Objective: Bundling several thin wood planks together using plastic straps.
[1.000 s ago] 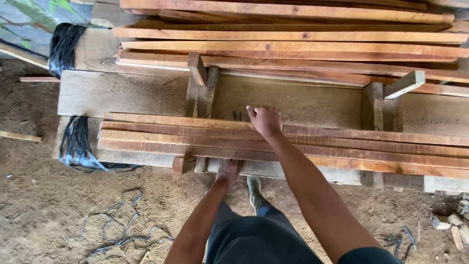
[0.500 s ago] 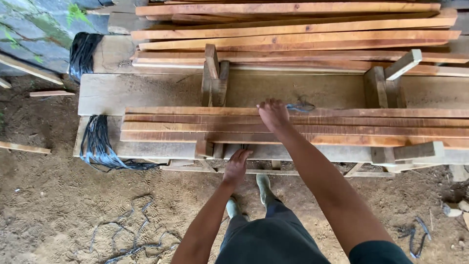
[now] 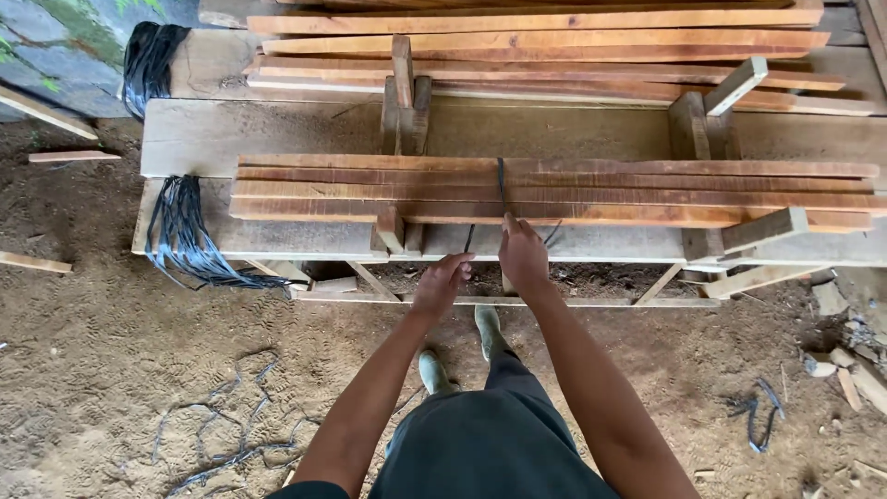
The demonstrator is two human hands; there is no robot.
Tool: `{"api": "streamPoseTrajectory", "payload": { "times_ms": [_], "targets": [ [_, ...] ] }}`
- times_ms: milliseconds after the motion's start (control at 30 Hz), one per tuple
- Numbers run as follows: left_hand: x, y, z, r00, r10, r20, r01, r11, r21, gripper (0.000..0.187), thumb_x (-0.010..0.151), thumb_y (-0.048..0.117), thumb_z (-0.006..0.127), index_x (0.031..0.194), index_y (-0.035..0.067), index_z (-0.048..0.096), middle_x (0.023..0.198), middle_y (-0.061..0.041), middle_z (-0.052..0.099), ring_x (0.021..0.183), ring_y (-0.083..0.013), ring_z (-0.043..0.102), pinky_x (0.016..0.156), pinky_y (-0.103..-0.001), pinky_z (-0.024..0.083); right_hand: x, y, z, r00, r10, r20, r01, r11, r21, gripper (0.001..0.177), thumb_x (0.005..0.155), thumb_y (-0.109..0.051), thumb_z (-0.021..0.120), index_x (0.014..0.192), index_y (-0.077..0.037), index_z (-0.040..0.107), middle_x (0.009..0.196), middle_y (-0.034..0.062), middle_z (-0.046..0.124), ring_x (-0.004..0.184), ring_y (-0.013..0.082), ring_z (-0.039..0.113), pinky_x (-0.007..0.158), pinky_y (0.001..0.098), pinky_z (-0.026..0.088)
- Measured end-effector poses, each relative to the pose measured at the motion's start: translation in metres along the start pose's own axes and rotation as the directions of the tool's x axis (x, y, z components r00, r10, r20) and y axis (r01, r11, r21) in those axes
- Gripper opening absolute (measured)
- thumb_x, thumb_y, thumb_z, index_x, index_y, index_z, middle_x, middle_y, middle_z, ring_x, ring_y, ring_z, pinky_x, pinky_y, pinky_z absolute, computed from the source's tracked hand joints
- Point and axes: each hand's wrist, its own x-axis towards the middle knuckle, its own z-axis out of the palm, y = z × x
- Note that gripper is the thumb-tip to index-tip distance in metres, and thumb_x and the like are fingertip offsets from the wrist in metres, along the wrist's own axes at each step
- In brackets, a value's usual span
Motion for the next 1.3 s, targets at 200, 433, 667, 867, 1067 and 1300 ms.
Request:
{"api": "streamPoseTrajectory", "payload": {
  "times_ms": [200, 433, 667, 867, 1067, 1300],
  "targets": [
    [-0.008, 0.015, -0.012, 0.993, -0.118, -0.032, 0.12, 0.99, 0.069, 0.031, 0.105, 0.007, 0.053, 0.127, 0.017, 0.071, 0.099, -0.008, 0.077, 0.088, -0.025, 0.079, 0.082, -0.044, 0.061, -0.045, -0.022, -0.011, 0.996, 0.027, 0.084, -0.051, 0.953, 0.3, 0.035, 0.111, -0.016, 0.046, 0.136, 0.003, 0.062, 0.12, 0.0239, 0.068, 0.107, 0.0458, 0.07, 0.078, 0.0561, 0.065],
    [-0.018, 0.022, -0.023, 0.969, -0.229, -0.088, 0.23, 0.973, -0.003, 0.032, 0.104, 0.008, 0.053, 0.126, 0.021, 0.073, 0.097, -0.006, 0.078, 0.087, -0.0211, 0.078, 0.084, -0.042, 0.059, -0.048, -0.042, -0.031, 0.998, 0.038, 0.043, -0.049, 0.943, 0.328, 0.037, 0.113, -0.023, 0.047, 0.135, 0.004, 0.062, 0.122, 0.0245, 0.068, 0.111, 0.045, 0.068, 0.084, 0.0578, 0.063],
    [-0.023, 0.073, -0.062, 0.942, -0.198, -0.271, 0.163, 0.976, -0.147, 0.03, 0.108, 0.005, 0.048, 0.126, 0.006, 0.071, 0.097, -0.014, 0.074, 0.083, -0.0234, 0.077, 0.078, -0.04, 0.06, 0.006, -0.017, -0.013, 0.997, 0.073, 0.029, -0.079, 0.962, 0.26, 0.035, 0.11, -0.033, 0.054, 0.122, -0.006, 0.071, 0.101, 0.0183, 0.073, 0.094, 0.0441, 0.073, 0.076, 0.0608, 0.062],
    [0.028, 0.115, -0.084, 0.909, -0.136, -0.393, 0.067, 0.981, -0.183, 0.026, 0.108, 0.004, 0.049, 0.123, 0.002, 0.071, 0.096, -0.013, 0.071, 0.079, -0.0223, 0.077, 0.077, -0.039, 0.061, 0.06, -0.008, 0.009, 0.977, 0.155, 0.145, -0.172, 0.978, 0.117, 0.05, 0.104, -0.056, 0.047, 0.113, -0.014, 0.073, 0.097, 0.0184, 0.075, 0.093, 0.0475, 0.073, 0.082, 0.0623, 0.058],
    [0.102, 0.154, -0.111, 0.899, -0.128, -0.418, 0.013, 0.964, -0.266, 0.028, 0.108, 0.002, 0.048, 0.127, -0.003, 0.068, 0.1, -0.018, 0.074, 0.09, -0.0269, 0.079, 0.084, -0.042, 0.062, 0.128, -0.047, -0.06, 0.952, 0.092, 0.292, -0.18, 0.939, 0.292, 0.049, 0.106, -0.051, 0.041, 0.102, -0.012, 0.069, 0.083, 0.0125, 0.07, 0.077, 0.0355, 0.07, 0.075, 0.0509, 0.055],
    [0.16, 0.121, -0.123, 0.914, -0.175, -0.365, 0.005, 0.907, -0.422, 0.034, 0.105, -0.008, 0.042, 0.133, -0.012, 0.062, 0.113, -0.027, 0.073, 0.103, -0.0313, 0.075, 0.091, -0.044, 0.061, 0.192, -0.055, -0.045, 0.984, 0.033, 0.178, -0.148, 0.709, 0.69, 0.03, 0.099, -0.024, 0.063, 0.074, -0.009, 0.072, 0.063, 0.0103, 0.064, 0.059, 0.023, 0.06, 0.06, 0.0377, 0.049]
  ]
}}
